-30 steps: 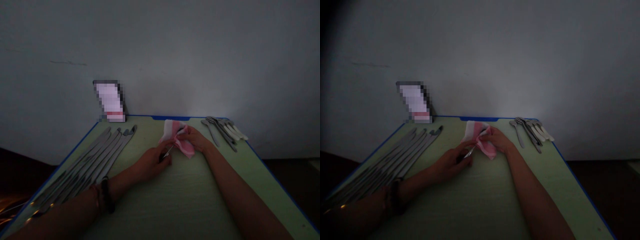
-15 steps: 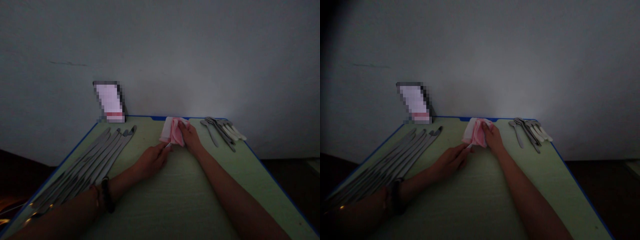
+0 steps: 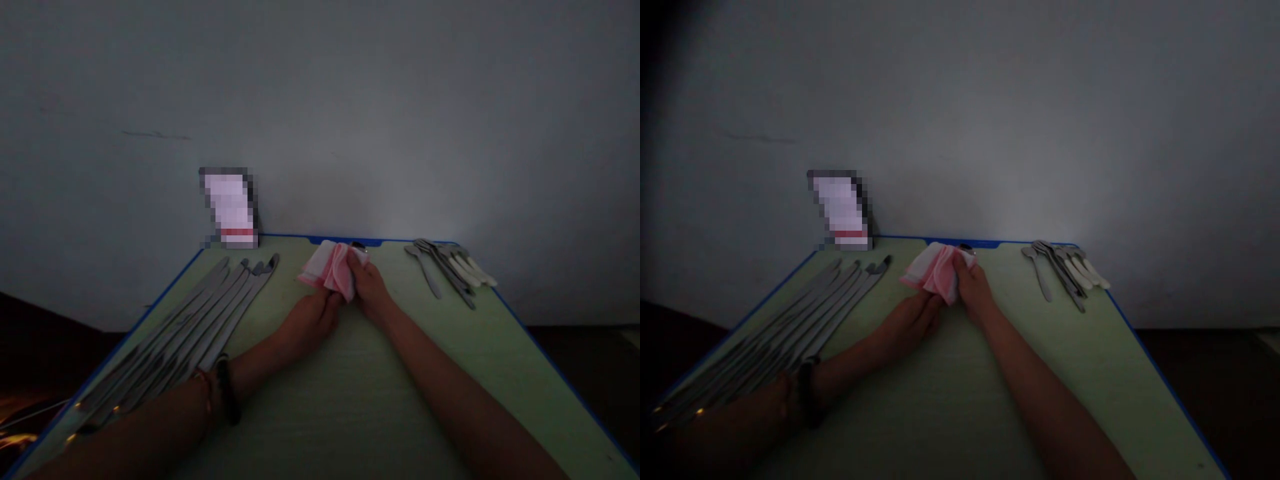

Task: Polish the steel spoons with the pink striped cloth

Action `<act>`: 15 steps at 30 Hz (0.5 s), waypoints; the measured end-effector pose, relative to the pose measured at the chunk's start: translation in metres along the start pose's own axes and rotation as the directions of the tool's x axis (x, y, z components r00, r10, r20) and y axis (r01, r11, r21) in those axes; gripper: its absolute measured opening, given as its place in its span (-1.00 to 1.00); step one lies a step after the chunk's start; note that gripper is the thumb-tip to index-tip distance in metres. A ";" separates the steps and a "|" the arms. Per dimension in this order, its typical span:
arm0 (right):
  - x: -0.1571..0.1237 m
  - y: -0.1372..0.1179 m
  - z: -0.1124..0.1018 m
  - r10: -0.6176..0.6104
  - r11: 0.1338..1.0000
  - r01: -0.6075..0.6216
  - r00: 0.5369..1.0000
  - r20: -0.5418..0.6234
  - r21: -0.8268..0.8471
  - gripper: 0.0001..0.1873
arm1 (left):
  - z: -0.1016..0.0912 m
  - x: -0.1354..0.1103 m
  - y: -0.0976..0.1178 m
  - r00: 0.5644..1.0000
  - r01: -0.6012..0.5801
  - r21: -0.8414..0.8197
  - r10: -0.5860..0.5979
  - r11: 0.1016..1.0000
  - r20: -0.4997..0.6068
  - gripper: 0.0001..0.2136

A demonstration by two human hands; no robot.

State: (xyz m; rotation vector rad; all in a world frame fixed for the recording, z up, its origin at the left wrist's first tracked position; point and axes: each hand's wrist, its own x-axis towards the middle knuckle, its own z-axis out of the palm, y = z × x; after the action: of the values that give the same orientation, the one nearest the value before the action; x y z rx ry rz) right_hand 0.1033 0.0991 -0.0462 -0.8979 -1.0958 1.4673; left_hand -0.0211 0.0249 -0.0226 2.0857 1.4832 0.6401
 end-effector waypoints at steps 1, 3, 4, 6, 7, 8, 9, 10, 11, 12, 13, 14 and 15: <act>0.001 0.000 0.000 0.007 1.000 -0.007 1.000 0.018 0.030 -0.55 | -0.001 0.000 0.001 1.000 0.011 -0.026 -0.011 1.000 0.018 -0.78; 0.002 0.000 0.000 0.009 0.994 -0.012 1.000 0.030 0.109 -0.61 | -0.003 -0.001 0.004 0.997 0.057 -0.116 -0.052 0.992 0.048 -0.73; 0.003 0.000 -0.001 0.002 0.989 -0.001 1.000 -0.003 0.146 -0.66 | -0.004 -0.001 0.006 0.996 0.073 -0.157 -0.064 0.985 0.063 -0.72; 0.006 0.000 -0.003 -0.016 0.985 0.038 0.991 -0.130 0.170 -0.76 | -0.006 -0.002 0.009 0.995 0.070 -0.193 -0.055 0.979 0.080 -0.72; 0.007 0.000 -0.004 -0.032 0.985 0.064 0.979 -0.200 0.157 -0.80 | -0.007 -0.002 0.009 0.995 0.058 -0.195 -0.042 0.979 0.089 -0.73; 0.008 0.001 -0.006 -0.053 0.988 0.089 0.965 -0.257 0.130 -0.83 | -0.007 -0.003 0.010 0.995 0.046 -0.191 -0.028 0.980 0.098 -0.74; 0.009 0.001 -0.007 -0.081 0.989 0.113 0.954 -0.290 0.095 -0.85 | -0.007 -0.003 0.010 0.994 0.037 -0.187 -0.017 0.982 0.105 -0.74; 0.010 0.001 -0.009 -0.113 0.989 0.136 0.949 -0.294 0.058 -0.85 | -0.007 -0.003 0.009 0.994 0.029 -0.183 -0.009 0.983 0.109 -0.74; 0.010 0.002 -0.010 -0.149 0.986 0.162 0.946 -0.288 0.023 -0.83 | -0.008 -0.004 0.009 0.994 0.020 -0.180 0.001 0.984 0.112 -0.74; 0.010 0.002 -0.011 -0.183 0.982 0.189 0.943 -0.279 -0.007 -0.80 | -0.008 -0.004 0.008 0.993 0.007 -0.175 0.014 0.984 0.119 -0.74; 0.010 0.001 -0.011 -0.209 0.978 0.208 0.941 -0.267 -0.033 -0.76 | -0.008 -0.005 0.008 0.991 -0.010 -0.170 0.032 0.985 0.129 -0.74; 0.009 0.001 -0.012 -0.223 0.975 0.218 0.942 -0.250 -0.049 -0.73 | -0.009 -0.006 0.008 0.988 -0.034 -0.163 0.057 0.986 0.143 -0.75; 0.009 0.001 -0.012 -0.224 0.975 0.217 0.948 -0.227 -0.057 -0.71 | -0.011 -0.008 0.008 0.983 -0.063 -0.157 0.088 0.986 0.159 -0.77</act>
State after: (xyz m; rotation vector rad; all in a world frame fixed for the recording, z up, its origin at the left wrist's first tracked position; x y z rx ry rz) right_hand 0.1129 0.1096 -0.0503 -0.9123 -1.0106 1.1334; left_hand -0.0248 0.0168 -0.0103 2.0329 1.2302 0.5739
